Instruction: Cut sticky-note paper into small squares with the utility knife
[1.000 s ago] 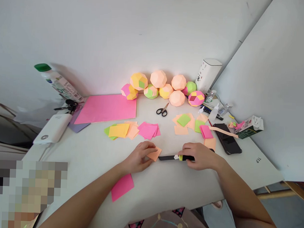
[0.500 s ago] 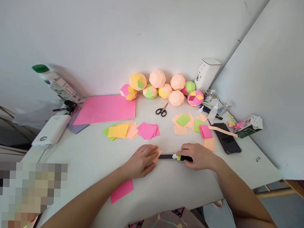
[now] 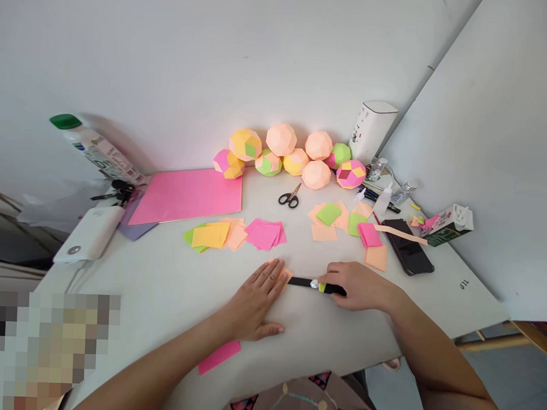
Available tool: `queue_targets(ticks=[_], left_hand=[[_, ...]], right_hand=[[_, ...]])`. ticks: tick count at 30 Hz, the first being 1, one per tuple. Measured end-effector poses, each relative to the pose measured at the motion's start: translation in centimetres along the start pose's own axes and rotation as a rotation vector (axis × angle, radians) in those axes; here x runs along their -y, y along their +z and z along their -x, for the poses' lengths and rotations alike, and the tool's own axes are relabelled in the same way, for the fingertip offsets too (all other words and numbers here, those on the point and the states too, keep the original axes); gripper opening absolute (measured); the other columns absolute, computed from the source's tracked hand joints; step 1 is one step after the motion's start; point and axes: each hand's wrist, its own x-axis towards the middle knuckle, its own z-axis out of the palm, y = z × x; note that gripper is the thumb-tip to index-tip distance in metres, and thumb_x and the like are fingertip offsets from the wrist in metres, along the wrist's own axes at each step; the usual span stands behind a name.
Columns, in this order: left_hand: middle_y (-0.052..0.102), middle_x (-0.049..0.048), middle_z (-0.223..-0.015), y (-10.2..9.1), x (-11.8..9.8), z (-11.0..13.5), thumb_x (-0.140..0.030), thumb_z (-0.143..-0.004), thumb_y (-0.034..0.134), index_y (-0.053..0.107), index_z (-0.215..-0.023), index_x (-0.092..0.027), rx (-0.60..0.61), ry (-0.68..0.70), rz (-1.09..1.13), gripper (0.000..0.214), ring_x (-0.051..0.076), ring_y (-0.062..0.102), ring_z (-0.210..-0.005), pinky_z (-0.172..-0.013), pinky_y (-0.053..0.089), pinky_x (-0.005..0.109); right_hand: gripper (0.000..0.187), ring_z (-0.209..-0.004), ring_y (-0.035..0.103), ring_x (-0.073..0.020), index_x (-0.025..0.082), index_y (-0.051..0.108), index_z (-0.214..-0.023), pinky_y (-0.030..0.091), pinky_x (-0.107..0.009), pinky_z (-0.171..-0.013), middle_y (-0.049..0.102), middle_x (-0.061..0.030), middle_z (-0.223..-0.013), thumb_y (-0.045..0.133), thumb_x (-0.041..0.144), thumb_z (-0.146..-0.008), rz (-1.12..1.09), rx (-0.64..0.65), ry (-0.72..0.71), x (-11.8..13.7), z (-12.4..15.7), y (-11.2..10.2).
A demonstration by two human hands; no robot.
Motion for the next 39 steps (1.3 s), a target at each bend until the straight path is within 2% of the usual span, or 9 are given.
queue_targets(ticks=[9,18,27,35,39], left_hand=[[0.0,0.0213,-0.157,-0.2,-0.2,0.0,-0.077,-0.083,0.032,-0.011,-0.15,-0.013,0.028,0.021,0.039,0.102,0.041,0.001,-0.144,-0.113,0.015,0.057],[0.002,0.0224,-0.157,-0.1,-0.4,0.0,-0.078,-0.082,0.032,-0.006,-0.151,-0.01,0.046,0.04,0.046,0.104,0.041,0.0,-0.144,-0.114,0.013,0.057],[0.002,0.0222,-0.157,-0.3,-0.5,-0.1,-0.078,-0.082,0.033,-0.004,-0.151,-0.01,0.043,0.046,0.087,0.104,0.041,0.003,-0.144,-0.113,0.015,0.058],[0.003,0.0219,-0.156,-0.4,-0.6,-0.1,-0.079,-0.082,0.033,-0.003,-0.151,-0.011,0.044,0.039,0.091,0.104,0.041,0.004,-0.144,-0.113,0.017,0.058],[0.001,0.0228,-0.156,-0.4,-0.6,-0.1,-0.079,-0.082,0.032,-0.003,-0.151,-0.01,0.042,0.046,0.083,0.104,0.041,0.002,-0.144,-0.113,0.016,0.059]], right_hand=[[0.036,-0.074,0.059,-0.0182,0.021,0.068,-0.109,0.042,-0.027,-0.062,0.062,-0.0055,-0.09,0.054,0.016,-0.076,0.006,0.041,0.026,0.6,0.1,0.0],[0.037,-0.076,0.059,-0.0193,0.017,0.066,-0.112,0.042,-0.028,-0.064,0.062,-0.0078,-0.092,0.055,0.016,-0.077,0.045,0.047,0.037,1.7,-0.5,0.6],[0.035,-0.071,0.057,-0.0167,0.02,0.068,-0.106,0.039,-0.025,-0.059,0.06,-0.0048,-0.087,0.052,0.013,-0.075,0.002,0.064,0.092,1.2,0.2,-0.4],[0.039,-0.075,0.057,-0.0179,0.02,0.066,-0.113,0.04,-0.026,-0.063,0.061,-0.0069,-0.091,0.051,0.015,-0.077,0.077,-0.004,0.053,1.4,-0.5,0.6],[0.036,-0.075,0.058,-0.0174,0.02,0.067,-0.11,0.041,-0.026,-0.063,0.061,-0.0067,-0.089,0.051,0.015,-0.078,0.078,-0.017,0.076,1.1,-0.5,0.6]])
